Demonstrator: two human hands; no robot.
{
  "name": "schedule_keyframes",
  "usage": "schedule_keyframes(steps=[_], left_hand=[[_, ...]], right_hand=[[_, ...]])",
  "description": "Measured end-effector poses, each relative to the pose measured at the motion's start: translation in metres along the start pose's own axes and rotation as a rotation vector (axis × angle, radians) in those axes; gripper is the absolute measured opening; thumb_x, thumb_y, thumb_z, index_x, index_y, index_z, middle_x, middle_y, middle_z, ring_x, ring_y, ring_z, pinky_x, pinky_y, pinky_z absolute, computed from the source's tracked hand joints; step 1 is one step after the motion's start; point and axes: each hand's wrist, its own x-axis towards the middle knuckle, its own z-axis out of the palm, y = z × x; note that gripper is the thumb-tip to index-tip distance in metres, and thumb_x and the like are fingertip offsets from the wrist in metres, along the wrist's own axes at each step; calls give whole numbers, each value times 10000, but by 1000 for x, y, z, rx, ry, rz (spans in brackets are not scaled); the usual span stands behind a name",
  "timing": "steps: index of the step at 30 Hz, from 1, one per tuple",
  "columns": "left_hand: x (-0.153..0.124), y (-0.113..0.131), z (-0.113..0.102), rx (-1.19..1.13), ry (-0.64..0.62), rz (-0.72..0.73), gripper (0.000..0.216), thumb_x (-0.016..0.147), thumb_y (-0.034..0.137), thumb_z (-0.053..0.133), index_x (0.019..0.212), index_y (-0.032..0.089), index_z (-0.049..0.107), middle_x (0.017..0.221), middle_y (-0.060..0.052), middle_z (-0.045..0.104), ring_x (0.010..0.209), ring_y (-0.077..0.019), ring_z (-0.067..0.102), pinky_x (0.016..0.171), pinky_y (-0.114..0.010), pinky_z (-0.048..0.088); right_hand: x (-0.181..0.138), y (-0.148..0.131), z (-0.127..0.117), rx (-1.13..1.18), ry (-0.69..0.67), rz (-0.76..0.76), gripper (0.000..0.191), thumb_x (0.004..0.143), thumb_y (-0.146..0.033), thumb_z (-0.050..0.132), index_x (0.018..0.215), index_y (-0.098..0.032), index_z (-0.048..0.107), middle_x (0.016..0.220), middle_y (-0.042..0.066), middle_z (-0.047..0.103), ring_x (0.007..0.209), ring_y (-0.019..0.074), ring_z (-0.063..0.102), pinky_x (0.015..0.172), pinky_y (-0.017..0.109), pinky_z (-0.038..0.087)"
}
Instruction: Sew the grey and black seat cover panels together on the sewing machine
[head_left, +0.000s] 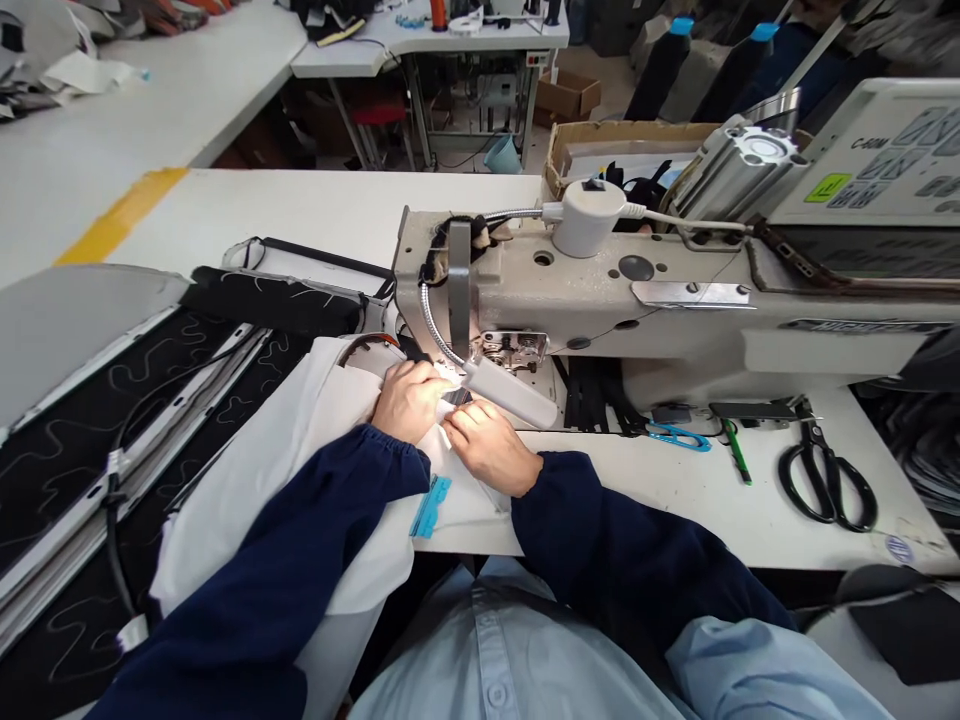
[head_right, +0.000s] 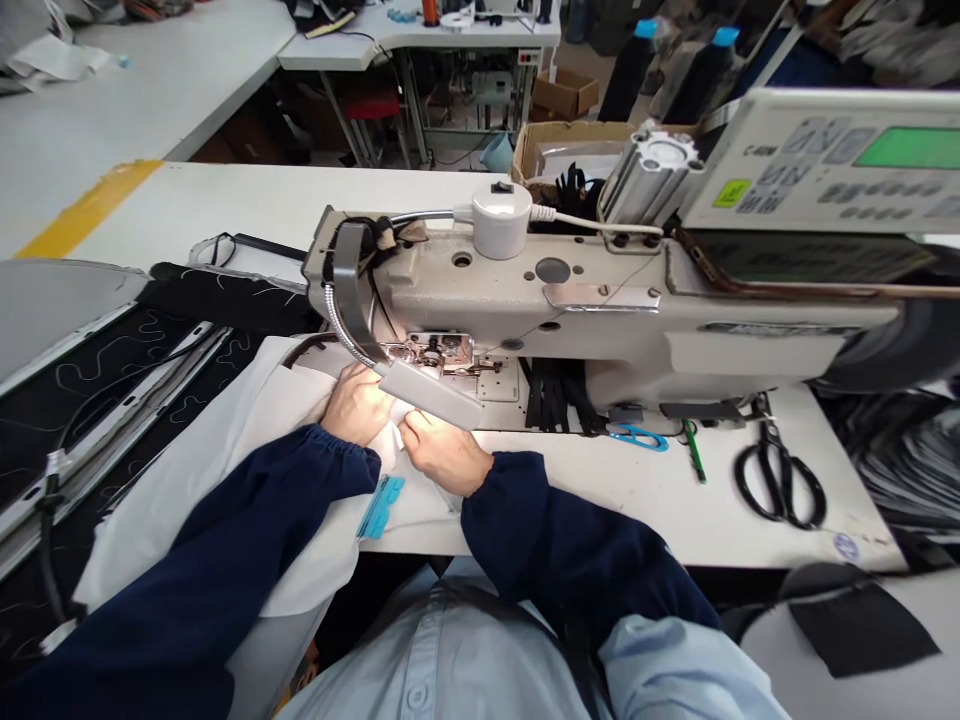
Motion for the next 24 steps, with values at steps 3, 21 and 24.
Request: schedule_keyframes(steps=[3,21,24], left_hand=[[-4,1,1,68,-73,130,281,830,132,456,761,204,719,732,-73,642,791,-222,560,765,-371,423],[22,7,7,66,-264,76,272,786,93,468,876,166,714,906,-81,687,969,-230,589,900,-384,445],[10,23,-20,190,-232,161,248,814,99,469,876,139,705,949,-102,685,980,-234,592,967,-416,419]], right_hand=[[1,5,9,-36,-9,21,327,967,-97,317,853,-155,618,843,83,596,826,194,526,798,357,417],[8,24,17,235,15,163,326,908,-38,364,1100,-160,598,1124,122,621,1106,222,533,983,409,394],[-4,14,0,244,52,186,386,874,-20,364,1178,-134,574,1240,153,588,1205,254,485,1002,457,393]])
